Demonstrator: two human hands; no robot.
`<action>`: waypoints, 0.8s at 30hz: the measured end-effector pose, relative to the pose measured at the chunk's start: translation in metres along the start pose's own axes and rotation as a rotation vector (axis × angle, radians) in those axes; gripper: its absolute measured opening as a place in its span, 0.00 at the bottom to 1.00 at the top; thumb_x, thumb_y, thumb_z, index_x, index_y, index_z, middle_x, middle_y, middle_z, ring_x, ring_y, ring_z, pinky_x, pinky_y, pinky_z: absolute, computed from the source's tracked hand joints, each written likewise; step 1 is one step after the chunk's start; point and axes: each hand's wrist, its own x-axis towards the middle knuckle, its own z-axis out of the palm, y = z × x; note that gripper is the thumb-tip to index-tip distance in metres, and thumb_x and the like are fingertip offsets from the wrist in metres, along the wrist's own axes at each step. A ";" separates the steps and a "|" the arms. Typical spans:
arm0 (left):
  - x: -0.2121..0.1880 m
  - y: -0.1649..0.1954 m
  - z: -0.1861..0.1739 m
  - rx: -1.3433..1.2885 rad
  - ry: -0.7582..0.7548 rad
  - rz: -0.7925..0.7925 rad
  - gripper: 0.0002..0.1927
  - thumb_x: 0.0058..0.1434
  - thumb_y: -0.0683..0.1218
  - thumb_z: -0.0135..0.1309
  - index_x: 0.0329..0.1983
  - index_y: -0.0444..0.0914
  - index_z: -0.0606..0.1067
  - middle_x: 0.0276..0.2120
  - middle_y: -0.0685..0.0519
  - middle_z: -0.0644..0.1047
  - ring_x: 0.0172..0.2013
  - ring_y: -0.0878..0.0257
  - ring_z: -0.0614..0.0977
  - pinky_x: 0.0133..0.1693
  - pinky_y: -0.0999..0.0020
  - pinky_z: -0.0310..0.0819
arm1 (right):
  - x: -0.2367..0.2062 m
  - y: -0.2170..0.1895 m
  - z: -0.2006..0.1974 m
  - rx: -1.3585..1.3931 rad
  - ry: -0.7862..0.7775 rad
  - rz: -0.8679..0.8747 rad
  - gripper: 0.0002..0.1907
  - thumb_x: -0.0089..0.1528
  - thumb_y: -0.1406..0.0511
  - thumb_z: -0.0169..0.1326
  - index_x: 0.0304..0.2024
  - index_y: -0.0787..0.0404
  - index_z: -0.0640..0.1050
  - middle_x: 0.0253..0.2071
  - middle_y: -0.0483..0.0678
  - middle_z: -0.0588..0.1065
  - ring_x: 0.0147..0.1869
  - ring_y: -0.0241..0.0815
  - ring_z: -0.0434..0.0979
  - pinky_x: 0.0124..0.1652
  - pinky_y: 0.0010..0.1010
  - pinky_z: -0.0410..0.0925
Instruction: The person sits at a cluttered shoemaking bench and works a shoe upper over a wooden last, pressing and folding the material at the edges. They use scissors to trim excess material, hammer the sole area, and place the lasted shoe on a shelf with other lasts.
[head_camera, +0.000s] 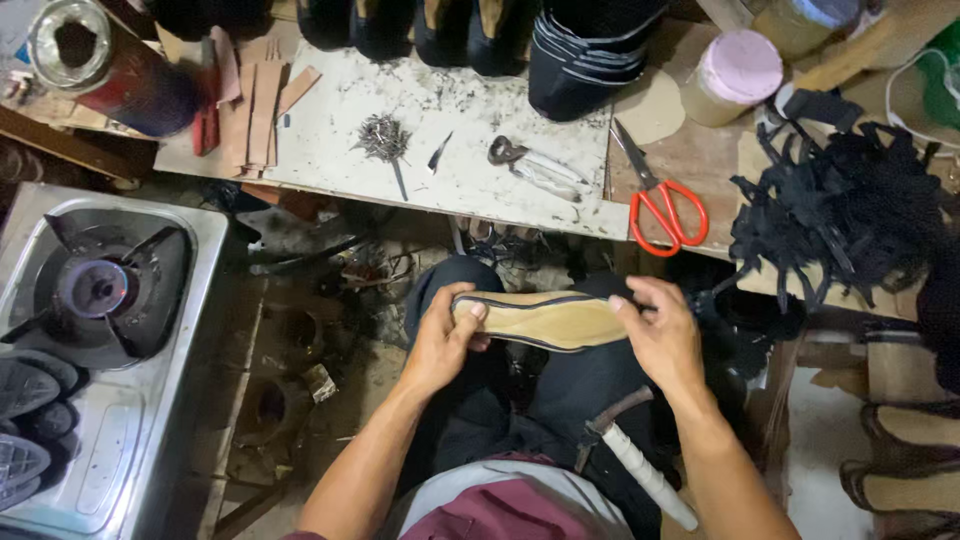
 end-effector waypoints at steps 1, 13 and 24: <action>0.001 0.002 0.001 0.036 0.001 0.005 0.23 0.69 0.49 0.50 0.62 0.32 0.65 0.32 0.47 0.79 0.27 0.63 0.81 0.30 0.69 0.79 | 0.009 -0.011 0.001 0.000 -0.004 -0.029 0.19 0.61 0.65 0.62 0.53 0.68 0.79 0.50 0.53 0.77 0.47 0.42 0.80 0.43 0.30 0.74; 0.007 0.019 -0.001 0.101 0.033 0.025 0.23 0.68 0.50 0.51 0.60 0.32 0.66 0.31 0.49 0.79 0.26 0.64 0.82 0.29 0.69 0.80 | 0.148 -0.145 0.168 0.026 -0.218 -0.560 0.07 0.63 0.65 0.58 0.41 0.62 0.82 0.40 0.53 0.79 0.43 0.52 0.81 0.43 0.38 0.72; 0.008 0.045 -0.016 0.109 0.052 -0.004 0.24 0.67 0.51 0.53 0.59 0.31 0.67 0.31 0.49 0.78 0.27 0.64 0.81 0.29 0.68 0.80 | 0.199 -0.198 0.264 -0.303 -0.147 -0.612 0.06 0.58 0.64 0.58 0.32 0.59 0.80 0.38 0.53 0.75 0.46 0.57 0.77 0.43 0.49 0.70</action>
